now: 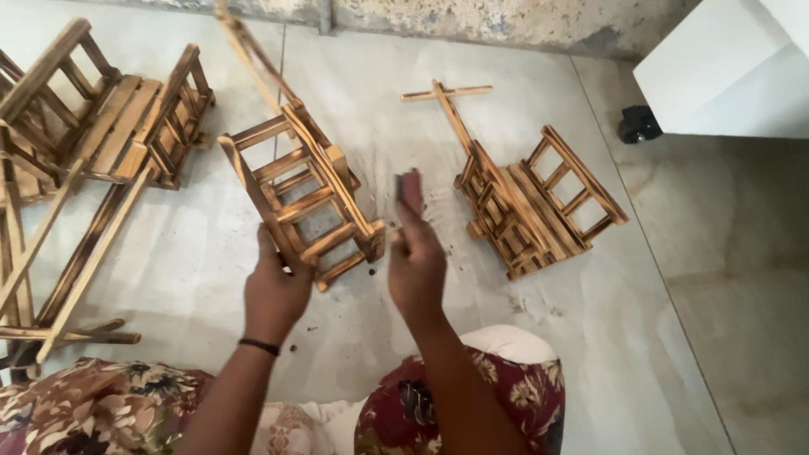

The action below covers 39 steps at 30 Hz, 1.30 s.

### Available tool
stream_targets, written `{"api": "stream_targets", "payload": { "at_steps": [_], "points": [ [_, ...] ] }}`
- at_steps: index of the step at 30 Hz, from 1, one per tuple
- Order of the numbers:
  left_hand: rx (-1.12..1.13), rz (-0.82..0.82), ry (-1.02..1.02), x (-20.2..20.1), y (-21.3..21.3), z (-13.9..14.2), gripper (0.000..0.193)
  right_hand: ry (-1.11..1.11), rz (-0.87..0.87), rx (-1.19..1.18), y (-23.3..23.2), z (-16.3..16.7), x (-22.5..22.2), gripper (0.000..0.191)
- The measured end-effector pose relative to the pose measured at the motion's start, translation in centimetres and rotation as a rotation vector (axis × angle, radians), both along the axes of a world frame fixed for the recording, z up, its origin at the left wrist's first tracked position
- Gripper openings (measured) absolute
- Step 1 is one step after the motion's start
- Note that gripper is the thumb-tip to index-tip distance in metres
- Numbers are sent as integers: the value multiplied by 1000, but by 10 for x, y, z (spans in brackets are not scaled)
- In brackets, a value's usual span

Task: The person sits on the floor sanding small wooden toy carts with a sanding block, rubbing the slatted sides and frames of each cart, turning the carts over and moving between several carts to smooth their surfaces.

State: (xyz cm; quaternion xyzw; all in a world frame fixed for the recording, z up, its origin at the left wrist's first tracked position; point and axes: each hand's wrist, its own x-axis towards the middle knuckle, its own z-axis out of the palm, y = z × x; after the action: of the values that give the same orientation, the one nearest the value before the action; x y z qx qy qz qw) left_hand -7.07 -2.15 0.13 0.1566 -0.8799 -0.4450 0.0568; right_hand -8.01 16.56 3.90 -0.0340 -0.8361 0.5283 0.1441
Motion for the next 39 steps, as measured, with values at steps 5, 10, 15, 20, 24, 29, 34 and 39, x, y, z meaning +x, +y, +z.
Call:
{"api": "stream_targets", "payload": {
  "at_steps": [5,10,15,20,24,29,34,39],
  "points": [
    [256,-122,-161,-16,-58,10,55,114,14,3,3,3,-1,40],
    [232,-318,-315,-42,-120,29,64,178,36,140,0,8,7,31],
    [87,-387,-287,-47,-146,44,59,144,69,69,-7,9,12,24],
    [-287,-139,424,-4,-90,22,67,155,182,118,-17,0,17,45],
    [-123,-3,342,10,-26,6,75,180,285,187,-19,-7,18,56],
    [67,153,337,12,2,6,51,159,307,250,-27,-11,26,51],
    [45,110,147,41,8,-2,54,247,476,328,-38,-12,35,55],
    [-66,79,377,50,12,-7,90,208,200,591,-39,1,34,56]
  ]
}}
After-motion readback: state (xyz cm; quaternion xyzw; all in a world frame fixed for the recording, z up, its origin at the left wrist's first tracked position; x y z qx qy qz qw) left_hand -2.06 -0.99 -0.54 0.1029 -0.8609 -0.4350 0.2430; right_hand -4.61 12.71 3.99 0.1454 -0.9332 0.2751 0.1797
